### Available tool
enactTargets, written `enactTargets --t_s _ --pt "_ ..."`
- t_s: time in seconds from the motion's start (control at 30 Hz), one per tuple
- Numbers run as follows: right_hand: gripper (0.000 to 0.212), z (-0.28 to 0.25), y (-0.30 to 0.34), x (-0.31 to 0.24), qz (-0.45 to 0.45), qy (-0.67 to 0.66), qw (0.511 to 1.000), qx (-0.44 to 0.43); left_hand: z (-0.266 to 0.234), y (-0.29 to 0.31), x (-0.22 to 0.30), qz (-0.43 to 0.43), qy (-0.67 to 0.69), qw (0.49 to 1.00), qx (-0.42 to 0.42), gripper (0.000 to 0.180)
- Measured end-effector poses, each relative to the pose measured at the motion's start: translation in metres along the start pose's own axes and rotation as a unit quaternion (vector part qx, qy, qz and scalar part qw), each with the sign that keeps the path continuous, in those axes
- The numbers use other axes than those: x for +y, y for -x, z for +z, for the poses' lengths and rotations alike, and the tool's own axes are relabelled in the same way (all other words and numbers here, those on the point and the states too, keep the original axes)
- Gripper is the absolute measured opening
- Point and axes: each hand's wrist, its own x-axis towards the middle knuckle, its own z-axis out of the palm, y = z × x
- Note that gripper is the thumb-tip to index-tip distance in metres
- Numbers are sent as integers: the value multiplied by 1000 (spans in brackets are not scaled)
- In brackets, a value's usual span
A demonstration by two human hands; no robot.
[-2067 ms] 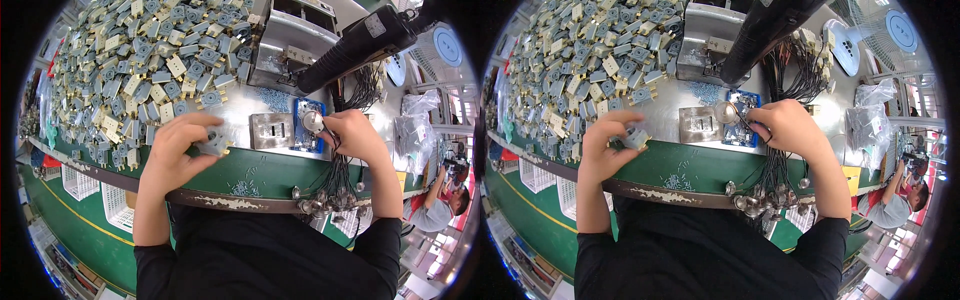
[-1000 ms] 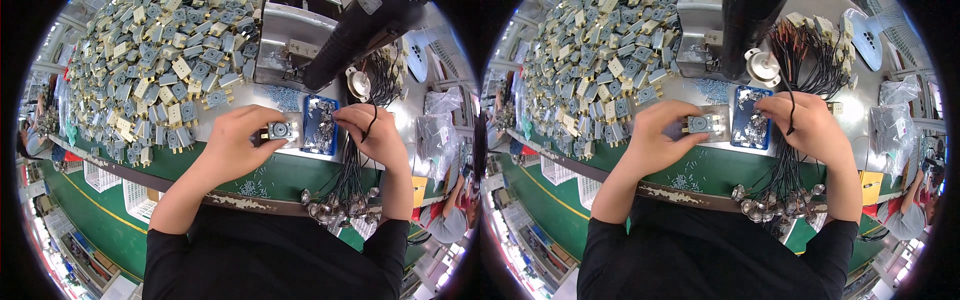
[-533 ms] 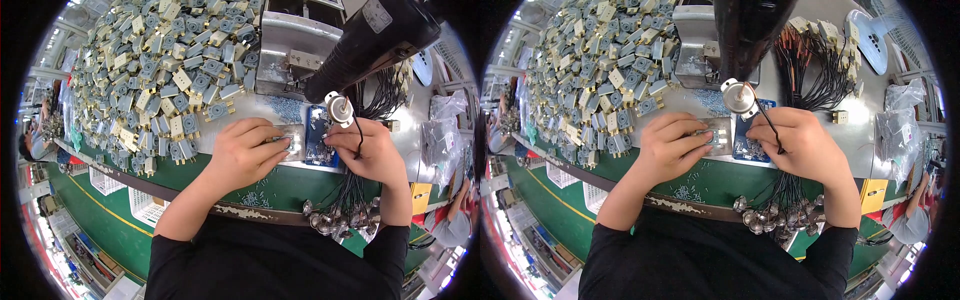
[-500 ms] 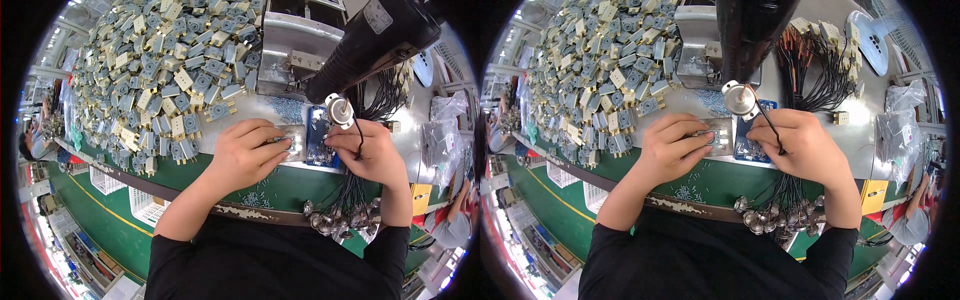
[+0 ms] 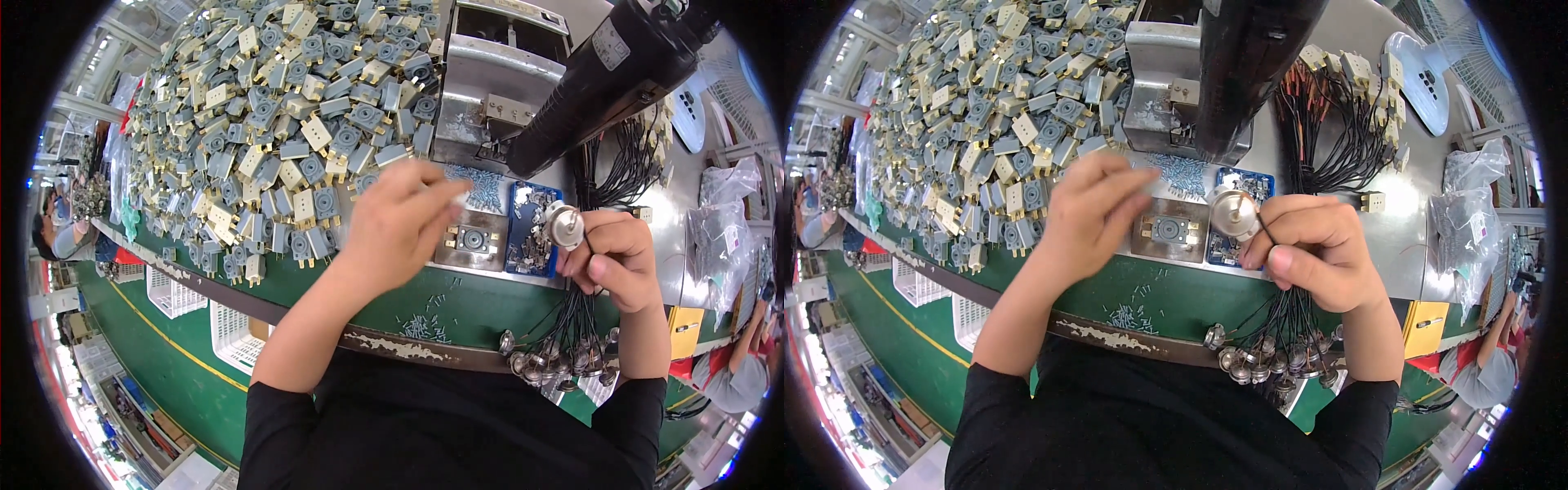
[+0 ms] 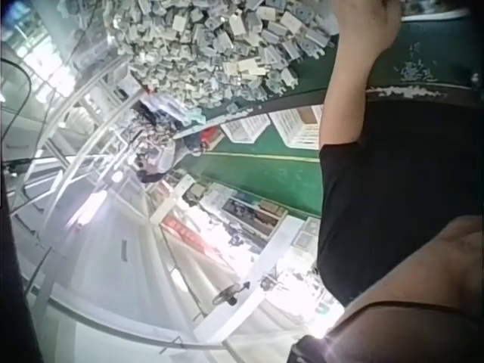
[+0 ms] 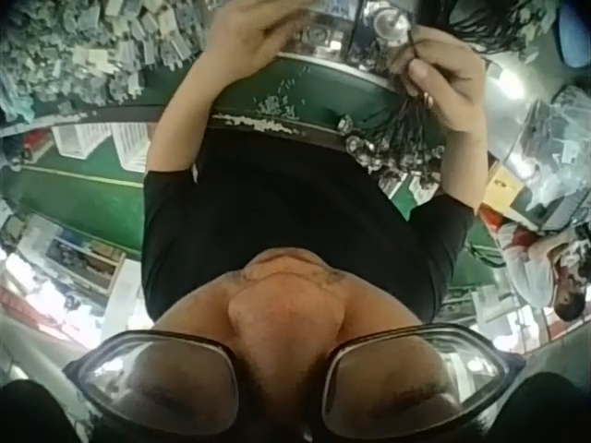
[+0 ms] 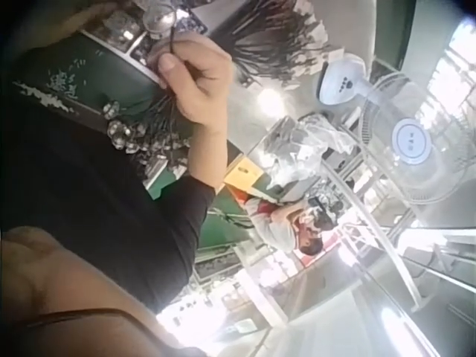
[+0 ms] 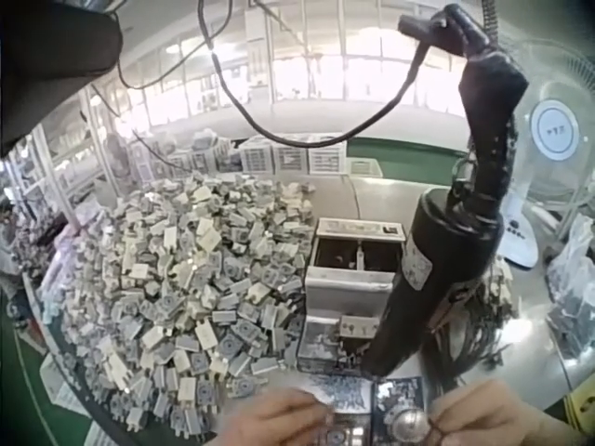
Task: Assembling small electronic components with wiring using a power tool on a factory production line.
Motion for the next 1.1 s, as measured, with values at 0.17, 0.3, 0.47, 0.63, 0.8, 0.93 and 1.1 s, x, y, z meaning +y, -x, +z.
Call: enactTargets --t_s 0.17,0.3,0.47,0.63,0.8,0.93,1.1 --pt "35 3 1 3 7 -106 994 26 9 -12 -23 5 -208 978 0 24" --pt "34 7 2 4 14 -90 995 31 14 -12 -34 20 -258 965 -37 19" --pt "34 7 2 7 9 -65 998 21 13 -11 -38 21 -260 962 -75 12" --pt "31 12 0 11 27 -122 990 60 -12 -16 -16 -109 10 991 -75 14" --pt "26 19 0 18 51 -150 984 82 -12 -2 -15 -129 344 930 -9 23" --pt "26 17 7 24 77 -179 974 119 -12 -2 -7 -154 445 882 28 22" --pt "26 13 15 22 72 -226 961 143 -2 8 -2 -141 355 924 -12 24"
